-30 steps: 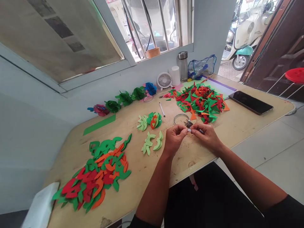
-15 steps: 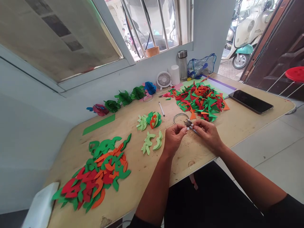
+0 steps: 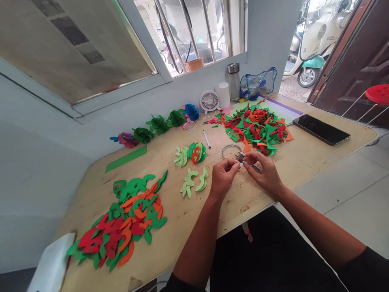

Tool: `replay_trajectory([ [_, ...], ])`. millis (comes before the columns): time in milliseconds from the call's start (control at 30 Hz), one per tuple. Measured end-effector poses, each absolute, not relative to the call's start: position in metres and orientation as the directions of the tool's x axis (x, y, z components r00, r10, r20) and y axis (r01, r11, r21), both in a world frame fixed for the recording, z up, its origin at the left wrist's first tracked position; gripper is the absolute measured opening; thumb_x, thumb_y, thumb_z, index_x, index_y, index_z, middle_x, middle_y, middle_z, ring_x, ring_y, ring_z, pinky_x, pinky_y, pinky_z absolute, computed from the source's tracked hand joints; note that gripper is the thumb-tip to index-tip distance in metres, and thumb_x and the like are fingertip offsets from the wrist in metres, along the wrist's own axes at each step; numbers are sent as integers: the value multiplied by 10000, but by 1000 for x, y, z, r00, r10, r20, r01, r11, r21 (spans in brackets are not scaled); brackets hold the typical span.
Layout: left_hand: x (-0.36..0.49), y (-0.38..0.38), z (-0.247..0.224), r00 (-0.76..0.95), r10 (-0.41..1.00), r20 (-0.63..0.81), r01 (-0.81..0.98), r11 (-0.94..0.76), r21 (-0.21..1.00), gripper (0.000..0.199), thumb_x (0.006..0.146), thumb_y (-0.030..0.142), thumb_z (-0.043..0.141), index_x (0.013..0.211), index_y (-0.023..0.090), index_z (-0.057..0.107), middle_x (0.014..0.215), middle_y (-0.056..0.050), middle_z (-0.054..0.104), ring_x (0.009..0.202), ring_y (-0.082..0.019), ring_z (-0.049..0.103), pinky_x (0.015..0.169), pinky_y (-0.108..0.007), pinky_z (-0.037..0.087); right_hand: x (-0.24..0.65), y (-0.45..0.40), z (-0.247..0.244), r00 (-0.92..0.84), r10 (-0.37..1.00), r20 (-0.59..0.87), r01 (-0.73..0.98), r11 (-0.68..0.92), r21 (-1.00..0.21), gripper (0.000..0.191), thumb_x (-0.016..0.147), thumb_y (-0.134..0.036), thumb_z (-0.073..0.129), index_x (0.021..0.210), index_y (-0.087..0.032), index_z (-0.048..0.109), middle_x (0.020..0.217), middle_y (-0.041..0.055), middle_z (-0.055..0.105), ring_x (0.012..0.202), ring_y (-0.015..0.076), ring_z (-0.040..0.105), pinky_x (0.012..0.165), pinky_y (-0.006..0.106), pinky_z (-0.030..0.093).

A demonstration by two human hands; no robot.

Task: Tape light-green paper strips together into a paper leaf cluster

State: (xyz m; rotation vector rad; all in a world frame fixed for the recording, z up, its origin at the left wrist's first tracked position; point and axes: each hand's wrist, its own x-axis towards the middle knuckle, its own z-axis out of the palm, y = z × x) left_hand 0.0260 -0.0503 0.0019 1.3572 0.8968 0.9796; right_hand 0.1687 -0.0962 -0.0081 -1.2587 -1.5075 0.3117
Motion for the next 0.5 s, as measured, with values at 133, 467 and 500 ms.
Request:
replay_trajectory([
  [133, 26, -50, 2, 363, 931, 29, -40, -16, 999, 136, 713, 274, 645, 688, 140, 651, 629, -1, 621, 582, -89, 542, 585, -212, 416, 168, -96, -8, 142, 806, 575, 544, 422, -725, 238, 807, -173, 553, 1037, -231, 546, 851, 32, 646, 731, 164, 570, 700, 317, 487],
  [467, 28, -51, 4, 394, 919, 14, -48, 6, 999, 117, 706, 256, 654, 679, 144, 671, 620, -4, 626, 576, -93, 550, 584, -219, 427, 168, -96, -8, 124, 803, 582, 556, 430, -711, 190, 823, -202, 539, 1009, -227, 566, 797, 31, 632, 763, 181, 588, 716, 325, 481],
  [500, 27, -51, 4, 394, 919, 10, -48, 9, 999, 125, 710, 265, 652, 686, 145, 674, 626, -11, 634, 579, -97, 556, 586, -223, 434, 168, -96, -8, 125, 810, 573, 554, 423, -718, 186, 824, -205, 536, 1007, -227, 566, 794, 32, 630, 761, 182, 585, 715, 327, 479],
])
